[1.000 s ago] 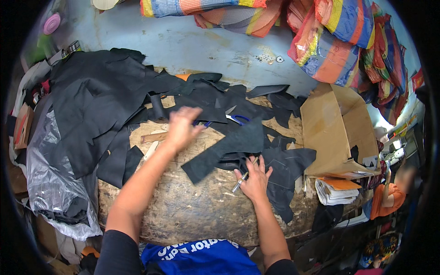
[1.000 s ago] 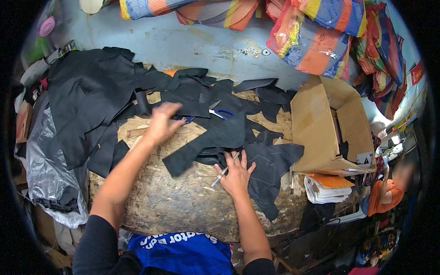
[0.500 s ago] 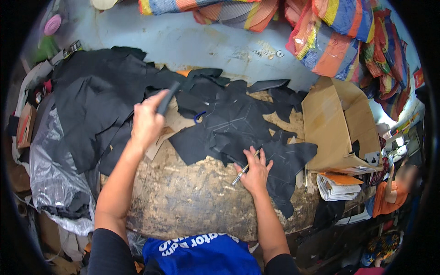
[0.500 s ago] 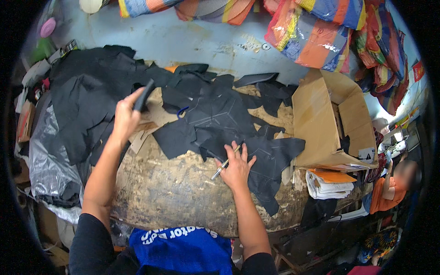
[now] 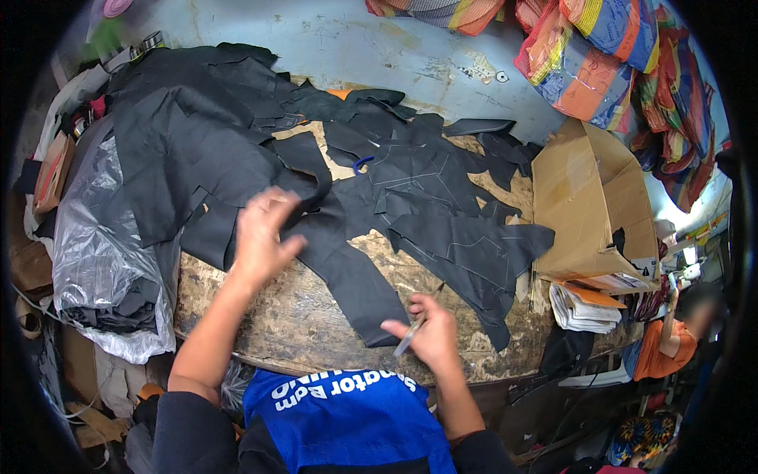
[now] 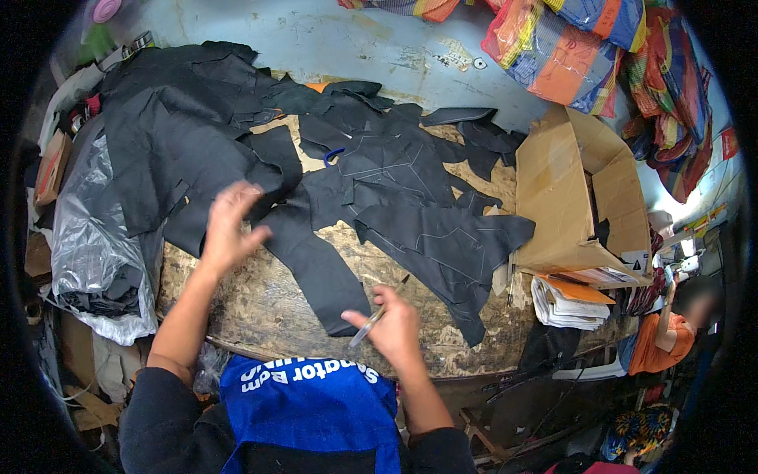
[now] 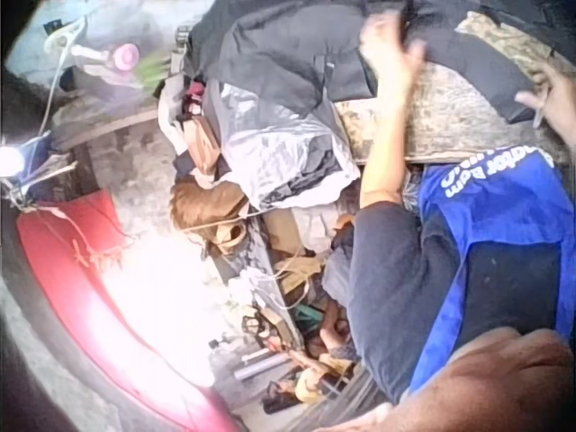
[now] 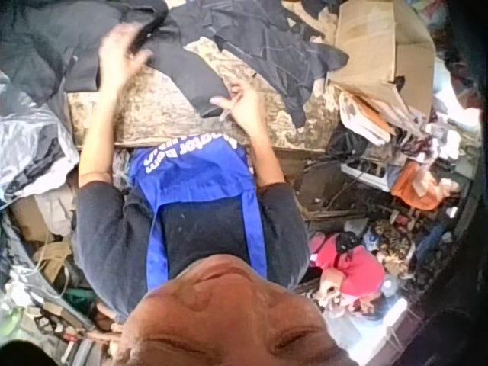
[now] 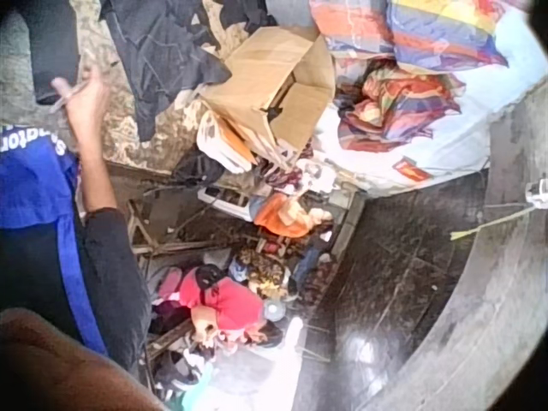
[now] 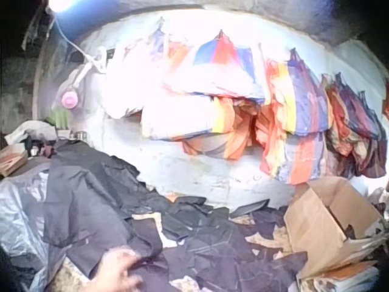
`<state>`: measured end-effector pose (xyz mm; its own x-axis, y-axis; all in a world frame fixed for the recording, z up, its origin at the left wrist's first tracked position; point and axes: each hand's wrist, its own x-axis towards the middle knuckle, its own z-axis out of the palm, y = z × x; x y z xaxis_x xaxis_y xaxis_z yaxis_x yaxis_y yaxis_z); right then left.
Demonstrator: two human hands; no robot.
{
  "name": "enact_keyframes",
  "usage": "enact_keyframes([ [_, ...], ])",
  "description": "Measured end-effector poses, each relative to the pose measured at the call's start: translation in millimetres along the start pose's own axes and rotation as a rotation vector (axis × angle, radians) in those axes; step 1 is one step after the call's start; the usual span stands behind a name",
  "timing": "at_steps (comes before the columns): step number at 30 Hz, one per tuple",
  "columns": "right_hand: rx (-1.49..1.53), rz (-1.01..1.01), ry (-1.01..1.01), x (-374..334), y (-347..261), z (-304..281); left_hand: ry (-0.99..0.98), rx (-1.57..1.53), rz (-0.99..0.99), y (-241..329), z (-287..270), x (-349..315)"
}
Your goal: The person lays out black fabric on a worktable, places a cardboard pattern on top, and traces the outline with a white marker. They then use scissors to cut along the traced lines, producing a shaped fabric piece.
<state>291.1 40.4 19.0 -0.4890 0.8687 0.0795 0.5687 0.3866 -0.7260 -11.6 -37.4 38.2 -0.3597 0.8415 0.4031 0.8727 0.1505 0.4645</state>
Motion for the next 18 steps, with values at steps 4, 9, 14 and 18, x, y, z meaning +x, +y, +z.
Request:
enact_keyframes([
  [4,-0.088,-0.026,-0.023,-13,-6,13,-0.016,0.269,-0.484,-51,-8,30],
  [9,0.213,0.185,0.044,-15,6,7,-0.032,0.428,-0.649,-88,-15,50],
  [14,-0.001,0.080,-0.070,-23,3,2,0.116,0.461,-0.616,-113,-19,71],
  [18,0.158,0.038,-0.057,-17,0,10,0.166,0.359,-0.832,-148,-27,85],
])
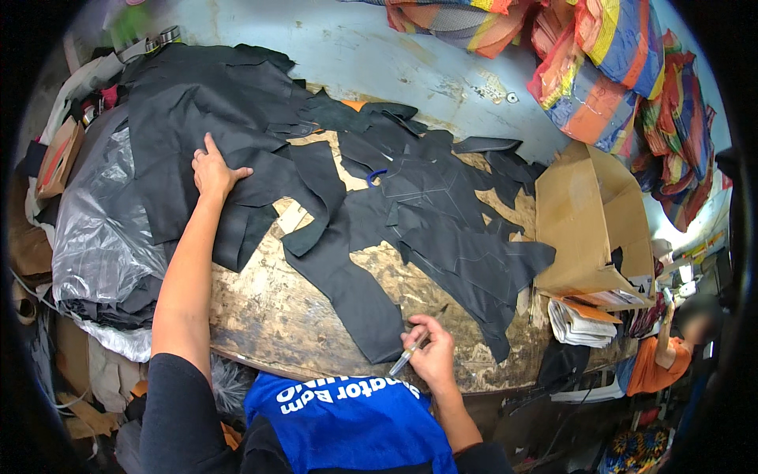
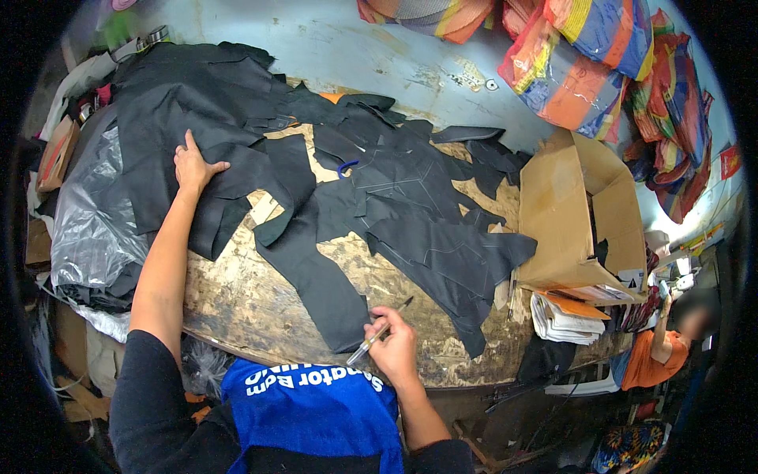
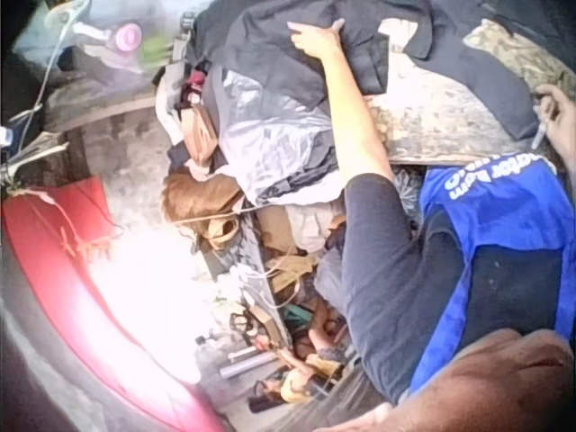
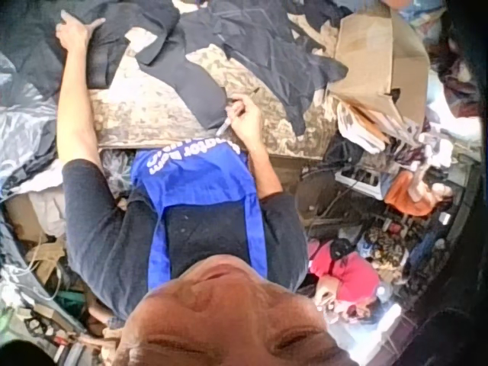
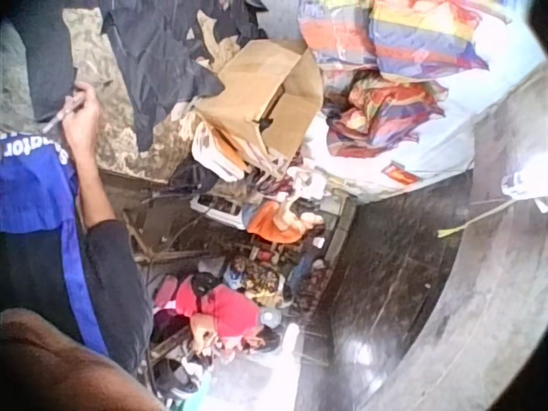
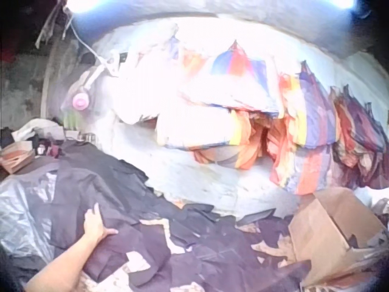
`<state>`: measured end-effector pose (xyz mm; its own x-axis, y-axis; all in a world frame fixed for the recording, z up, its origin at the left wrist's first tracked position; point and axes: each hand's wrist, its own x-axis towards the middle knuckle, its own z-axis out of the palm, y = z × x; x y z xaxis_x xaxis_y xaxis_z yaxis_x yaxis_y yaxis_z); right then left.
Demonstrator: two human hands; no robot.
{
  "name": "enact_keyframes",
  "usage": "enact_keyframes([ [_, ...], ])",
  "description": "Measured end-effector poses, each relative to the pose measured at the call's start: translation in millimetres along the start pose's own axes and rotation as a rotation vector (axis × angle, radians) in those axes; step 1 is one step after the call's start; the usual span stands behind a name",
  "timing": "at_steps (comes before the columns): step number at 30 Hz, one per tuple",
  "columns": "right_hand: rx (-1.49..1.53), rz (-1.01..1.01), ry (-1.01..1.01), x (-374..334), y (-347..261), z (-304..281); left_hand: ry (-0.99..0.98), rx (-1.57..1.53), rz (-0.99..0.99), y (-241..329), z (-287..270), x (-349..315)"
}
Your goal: The person lays out black fabric on a worktable, places a cardboard pattern on top, and traces the outline with a white marker. They then use scissors to cut along the traced lines, producing a shaped fabric piece.
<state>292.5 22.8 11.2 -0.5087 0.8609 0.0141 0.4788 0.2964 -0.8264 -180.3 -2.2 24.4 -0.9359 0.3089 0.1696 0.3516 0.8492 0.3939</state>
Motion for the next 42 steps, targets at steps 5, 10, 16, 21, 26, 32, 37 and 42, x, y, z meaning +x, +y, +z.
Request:
enact_keyframes([
  [5,0.052,0.082,-0.031,2,-1,1,-0.083,-0.221,0.021,-2,-11,19],
  [10,0.083,0.091,-0.024,1,-4,7,0.297,-0.001,0.477,43,-38,-55],
  [16,0.128,0.132,-0.080,-2,3,2,-0.510,-0.548,0.639,87,-17,-131],
  [21,0.437,0.183,-0.085,-2,20,-26,0.478,-0.946,0.441,80,-45,14],
  [26,0.445,0.257,-0.015,2,29,-44,0.010,-0.266,0.150,39,-37,23],
  [32,0.323,0.083,0.015,3,20,-64,-0.038,0.061,0.317,14,-2,-28],
  [37,0.295,-0.005,0.105,22,13,-79,-0.061,-0.086,0.152,4,-10,-24],
  [42,0.355,-0.103,0.079,33,2,-101,0.145,-0.299,0.287,-17,-68,-22],
])
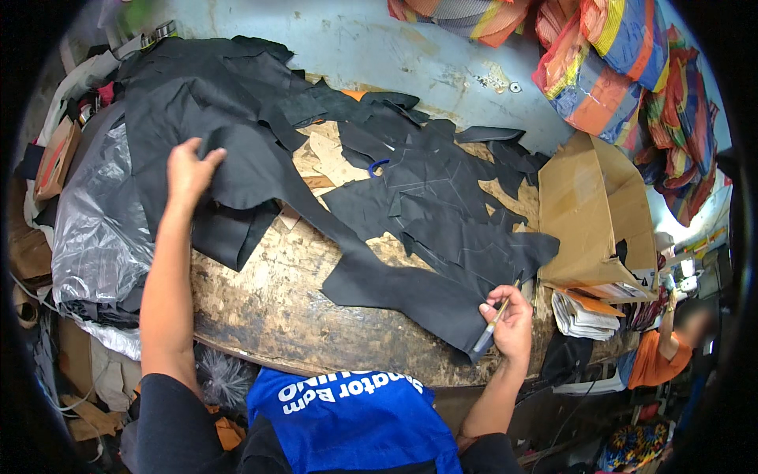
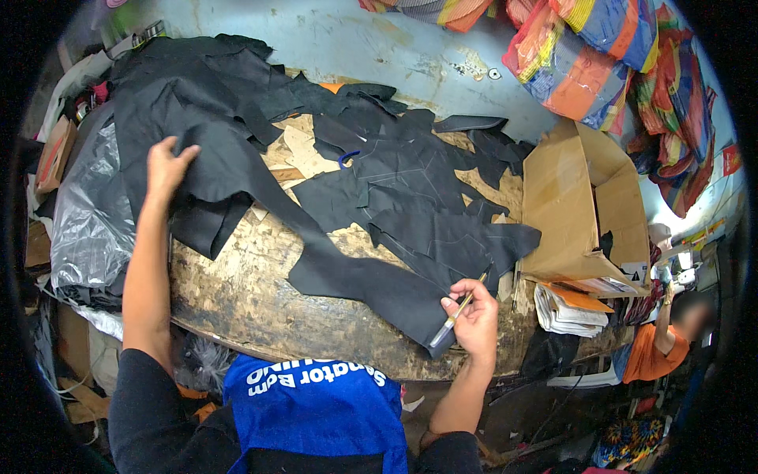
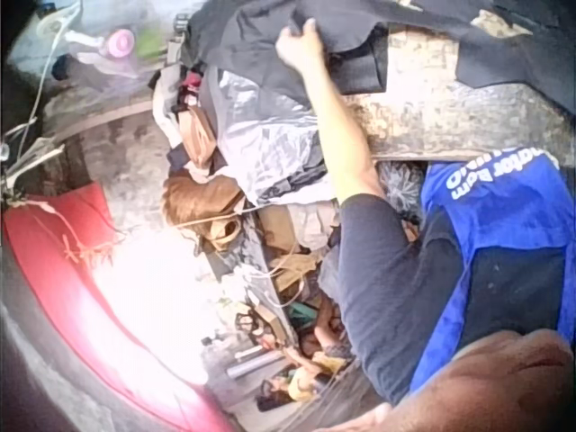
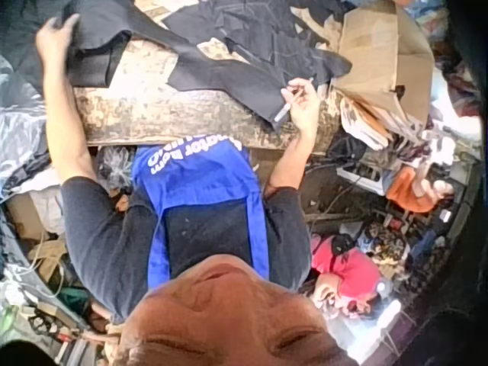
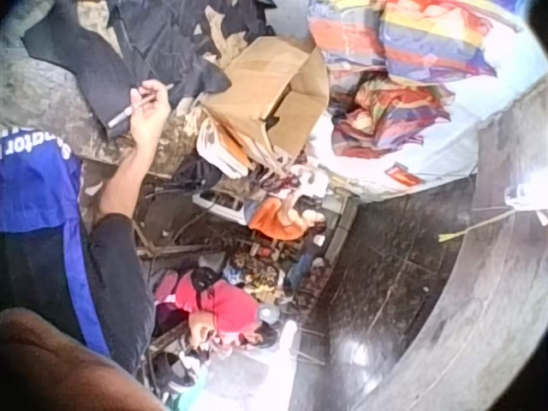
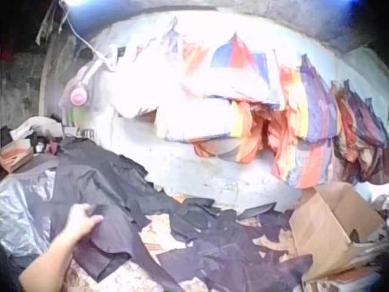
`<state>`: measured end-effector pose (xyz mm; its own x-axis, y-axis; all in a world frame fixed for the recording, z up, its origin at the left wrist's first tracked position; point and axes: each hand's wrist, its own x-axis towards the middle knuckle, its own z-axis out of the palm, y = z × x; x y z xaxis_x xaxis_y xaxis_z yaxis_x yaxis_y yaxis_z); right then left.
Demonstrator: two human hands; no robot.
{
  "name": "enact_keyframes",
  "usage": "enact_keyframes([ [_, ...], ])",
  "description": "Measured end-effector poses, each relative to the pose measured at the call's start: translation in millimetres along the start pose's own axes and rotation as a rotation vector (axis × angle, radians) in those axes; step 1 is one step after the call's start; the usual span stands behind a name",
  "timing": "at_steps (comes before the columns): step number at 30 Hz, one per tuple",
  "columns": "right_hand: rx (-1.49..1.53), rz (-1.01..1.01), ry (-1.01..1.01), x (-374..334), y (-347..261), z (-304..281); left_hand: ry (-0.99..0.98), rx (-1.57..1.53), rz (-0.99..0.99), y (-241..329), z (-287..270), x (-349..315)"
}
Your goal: The person lays out black fabric on a worktable, places a cardboard pattern on top, and traces the outline with a white marker. They then use scissors to cut along the traced lines, producing a shaped fabric piece.
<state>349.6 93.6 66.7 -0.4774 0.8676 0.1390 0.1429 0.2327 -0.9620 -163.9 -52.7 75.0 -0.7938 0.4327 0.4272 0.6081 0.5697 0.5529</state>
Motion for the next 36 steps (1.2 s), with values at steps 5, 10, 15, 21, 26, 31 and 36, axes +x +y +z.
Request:
enact_keyframes([
  [5,0.066,0.062,-0.116,-1,7,22,-0.085,0.075,-0.037,-20,-81,4],
  [10,-0.632,-0.179,-0.005,-2,38,60,0.087,0.241,0.264,6,-37,-16],
  [15,-0.758,-0.216,0.018,-7,48,56,-0.491,-0.037,0.558,70,65,-27],
  [21,-0.872,-0.451,0.130,-3,61,61,-0.814,0.247,0.150,80,101,-19],
  [26,-0.897,-0.417,0.033,9,67,66,-0.649,0.146,0.029,71,97,-10],
  [31,-0.834,-0.482,0.047,9,65,64,-0.633,0.173,0.107,65,94,-6],
  [36,-0.849,-0.447,0.074,6,65,65,-0.653,0.158,0.145,58,97,-9],
])
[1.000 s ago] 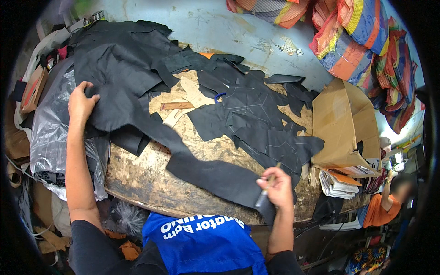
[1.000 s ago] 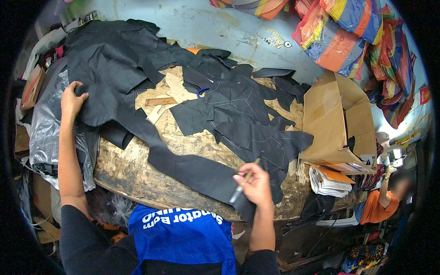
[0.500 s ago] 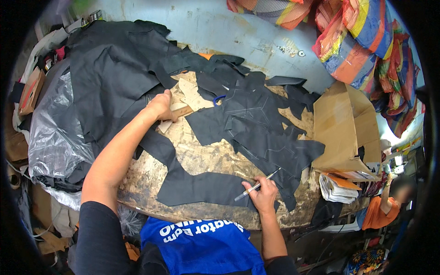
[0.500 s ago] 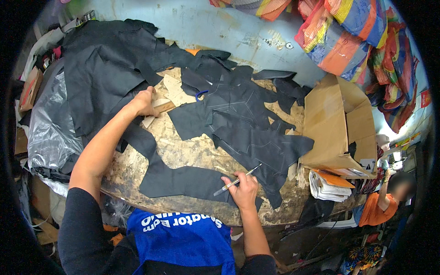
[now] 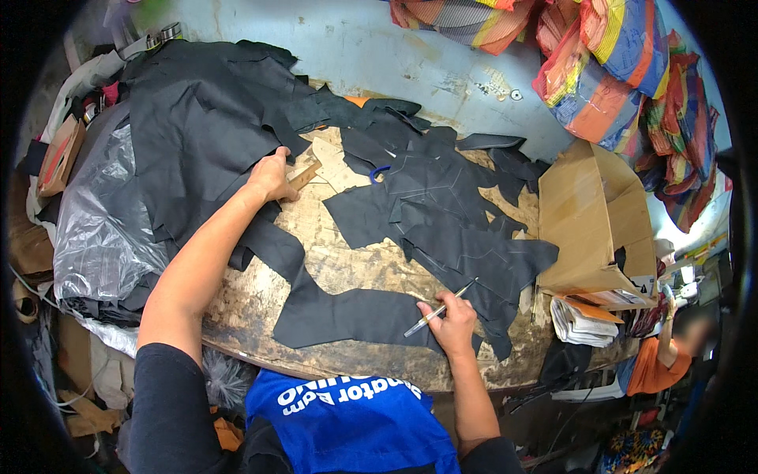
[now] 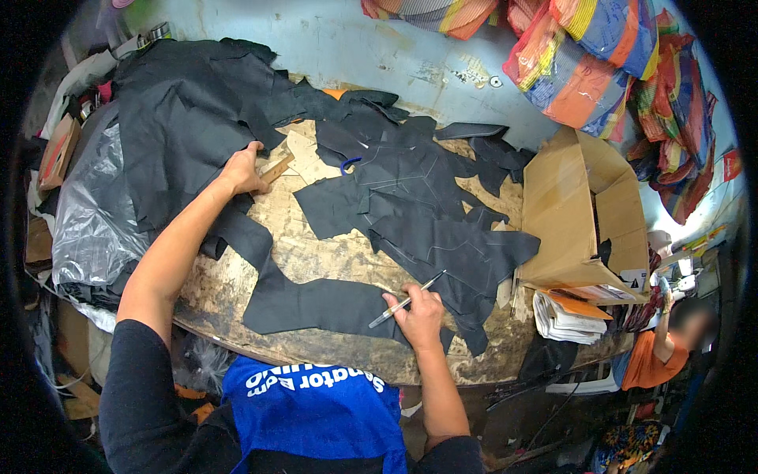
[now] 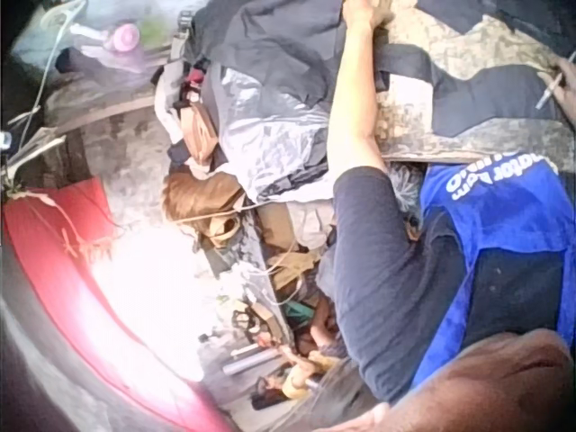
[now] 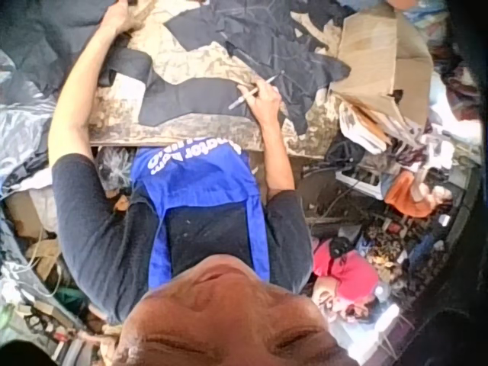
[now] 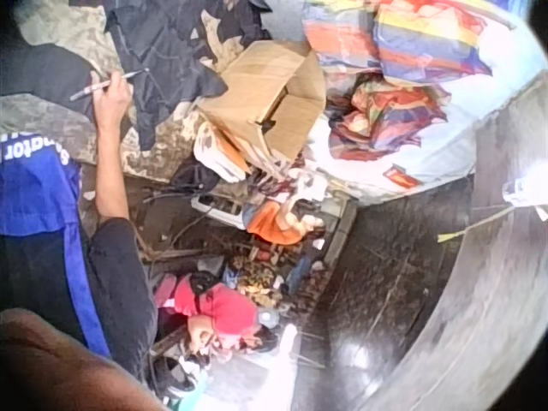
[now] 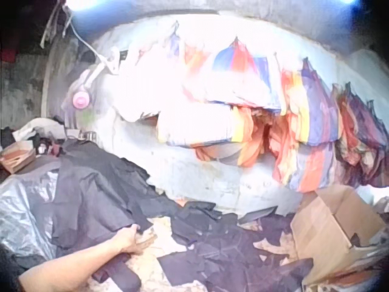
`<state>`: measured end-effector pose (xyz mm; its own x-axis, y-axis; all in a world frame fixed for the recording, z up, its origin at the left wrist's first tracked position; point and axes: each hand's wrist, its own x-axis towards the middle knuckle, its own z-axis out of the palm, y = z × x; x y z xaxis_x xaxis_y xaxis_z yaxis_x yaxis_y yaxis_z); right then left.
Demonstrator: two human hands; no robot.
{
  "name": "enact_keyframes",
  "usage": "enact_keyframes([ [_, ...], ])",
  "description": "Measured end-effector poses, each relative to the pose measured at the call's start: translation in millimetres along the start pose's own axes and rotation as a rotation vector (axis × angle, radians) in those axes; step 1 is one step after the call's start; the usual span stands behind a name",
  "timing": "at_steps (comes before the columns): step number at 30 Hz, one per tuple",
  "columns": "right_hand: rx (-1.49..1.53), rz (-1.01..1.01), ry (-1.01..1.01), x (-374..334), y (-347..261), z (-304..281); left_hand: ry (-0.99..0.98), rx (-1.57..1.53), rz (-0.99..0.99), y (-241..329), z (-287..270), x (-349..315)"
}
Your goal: The person lays out black fabric on a worktable, places a cardboard pattern on top, and traces the outline with a white marker. They then use scissors to cut along the traced lines, producing a shaped fabric piece.
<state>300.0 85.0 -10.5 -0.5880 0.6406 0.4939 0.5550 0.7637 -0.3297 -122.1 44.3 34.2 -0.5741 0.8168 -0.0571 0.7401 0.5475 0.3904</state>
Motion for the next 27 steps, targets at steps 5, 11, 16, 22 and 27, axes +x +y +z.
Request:
enact_keyframes([
  [5,-0.015,0.007,0.008,0,0,4,-0.027,-0.107,-0.047,-17,0,14],
  [11,-0.032,0.045,-0.008,5,-2,6,-0.219,-0.564,-0.236,-22,-5,29],
  [16,-0.028,0.035,-0.003,11,-3,10,-0.295,-0.963,-0.265,-10,-33,28],
  [22,0.029,0.036,-0.025,15,2,11,-0.385,-1.413,-0.153,7,-38,17],
  [27,0.018,0.036,-0.018,14,1,9,-0.393,-1.285,-0.076,12,-29,8],
])
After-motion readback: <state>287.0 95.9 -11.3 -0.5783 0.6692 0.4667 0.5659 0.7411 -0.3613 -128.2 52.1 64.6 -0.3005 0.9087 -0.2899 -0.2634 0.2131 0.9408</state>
